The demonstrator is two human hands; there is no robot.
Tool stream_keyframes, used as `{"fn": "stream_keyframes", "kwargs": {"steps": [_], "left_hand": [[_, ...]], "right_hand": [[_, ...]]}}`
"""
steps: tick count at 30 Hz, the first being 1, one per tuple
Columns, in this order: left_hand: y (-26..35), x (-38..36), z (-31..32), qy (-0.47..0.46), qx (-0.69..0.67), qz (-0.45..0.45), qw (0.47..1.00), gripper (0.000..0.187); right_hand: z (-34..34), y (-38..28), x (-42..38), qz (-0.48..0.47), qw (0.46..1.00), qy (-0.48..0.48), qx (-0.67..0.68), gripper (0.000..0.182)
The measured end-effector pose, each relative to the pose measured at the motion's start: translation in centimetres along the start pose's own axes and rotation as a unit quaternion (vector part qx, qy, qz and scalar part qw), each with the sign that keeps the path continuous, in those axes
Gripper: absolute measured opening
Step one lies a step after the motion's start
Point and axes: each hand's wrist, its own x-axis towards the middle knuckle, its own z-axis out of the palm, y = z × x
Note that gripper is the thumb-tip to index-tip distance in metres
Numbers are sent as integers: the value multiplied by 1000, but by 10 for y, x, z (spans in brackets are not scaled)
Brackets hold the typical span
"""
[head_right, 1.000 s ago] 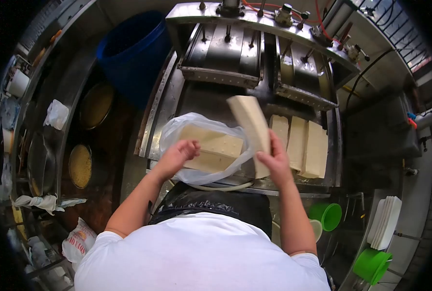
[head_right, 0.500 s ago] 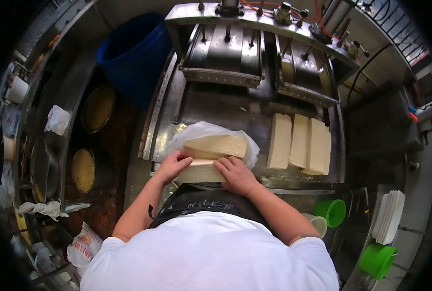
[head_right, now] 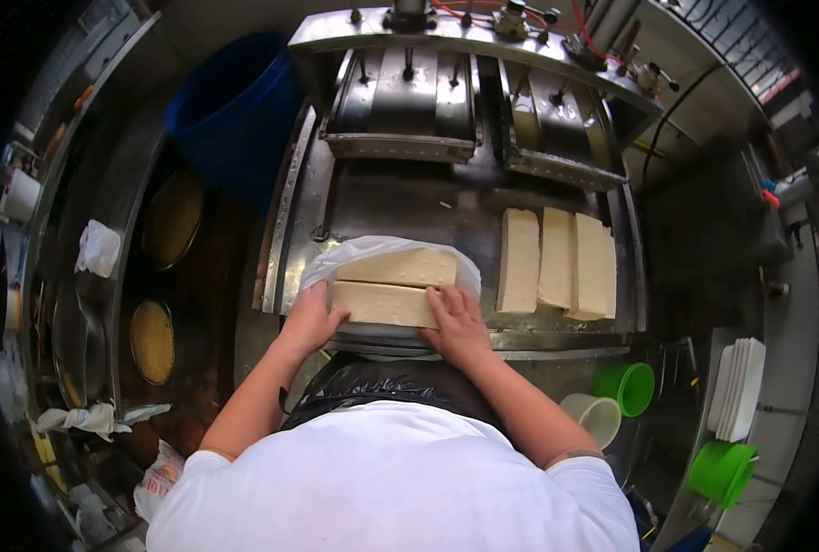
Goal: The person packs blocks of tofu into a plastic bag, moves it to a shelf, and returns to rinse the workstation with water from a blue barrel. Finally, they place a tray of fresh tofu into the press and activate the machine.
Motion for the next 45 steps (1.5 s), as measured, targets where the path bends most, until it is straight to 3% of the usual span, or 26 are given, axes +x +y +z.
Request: {"fn": "stream_keyframes", "kwargs": {"steps": [2, 4, 5, 7, 9, 10, 11, 14, 16, 18, 20, 22, 24, 26, 27, 29, 30, 31, 32, 34, 36, 37, 40, 42, 43, 45], "left_hand": [[5, -15, 3, -2, 15, 9, 1000, 69], [13, -24, 2, 7, 86, 42, 995, 72], [16, -21, 0, 6, 87, 47, 995, 72], [23, -17, -10, -111, 111, -26, 987, 76], [50, -18, -43, -78, 97, -25, 992, 75], [64, -18, -60, -42, 80, -27, 996, 74], [59, -16, -71, 29, 8, 66, 997, 65], [94, -30, -102, -26, -59, 68, 996, 55], [85, -24, -76, -37, -61, 87, 994, 40], [72, -17, -45, -47, 84, 163, 982, 31], [66, -7, -29, -68, 47, 144, 986, 23], [56, 2, -31, -194, 184, 32, 963, 41], [70, -12, -52, -168, 133, 37, 976, 55], [83, -26, -72, -142, 86, 48, 985, 70], [88, -32, -78, -140, 95, 52, 984, 80], [93, -31, -76, -134, 100, 55, 984, 91], [92, -30, -71, -98, 90, 69, 989, 88], [91, -29, -66, -62, 81, 85, 991, 86], [87, -20, -57, -62, 82, 88, 991, 86], [80, 5, -44, -104, 93, 124, 983, 86], [83, 15, -58, -77, 65, 78, 992, 85], [83, 19, -66, -53, 33, 27, 998, 83], [89, 5, -89, -30, 100, 92, 990, 86], [89, 0, -91, -57, 126, 88, 986, 85], [93, 0, -94, -80, 157, 83, 981, 85], [112, -9, -107, -138, 108, 67, 982, 79]], "right_hand": [[11, 8, -21, 47, 999, 27, 3, 81], [23, 17, -34, 185, 971, 28, 148, 78], [26, 27, -32, 185, 966, -23, 176, 75], [9, 20, -15, 189, 966, -53, 169, 74], [-14, 12, -5, 197, 963, -84, 164, 73], [-27, 10, -2, 160, 980, -6, 121, 72], [-33, 11, -1, 120, 987, 71, 76, 71], [-45, 27, 1, 187, 965, 152, 106, 74], [-5, 45, -4, 219, 956, 161, 111, 68], [48, 65, -9, 344, 917, 103, 174, 62], [26, 79, 3, 414, 829, -29, 375, 53], [-2, 111, 13, 439, 711, 35, 548, 49], [-107, 92, 19, 355, 718, 79, 594, 42], [-191, 49, 23, 388, 817, -31, 425, 36], [-198, 42, 20, 387, 818, -29, 424, 36], [-202, 28, 12, 314, 919, 67, 230, 37], [-196, 23, 18, 315, 919, 65, 230, 37], [-184, 16, 28, 177, 959, 210, 76, 39], [-171, 10, 37, 28, 935, 343, -85, 41], [-134, 3, 37, -60, 975, 189, 98, 45], [-120, -15, 45, 120, 988, -96, 31, 52], [-117, -11, 49, 130, 987, -90, 30, 52], [-129, 13, 64, 190, 970, -144, 36, 61], [-149, 12, 61, 51, 992, -107, 53, 51], [-167, 6, 57, 60, 992, -102, 52, 51], [-202, -6, 50, 37, 941, -29, 335, 49]]}}
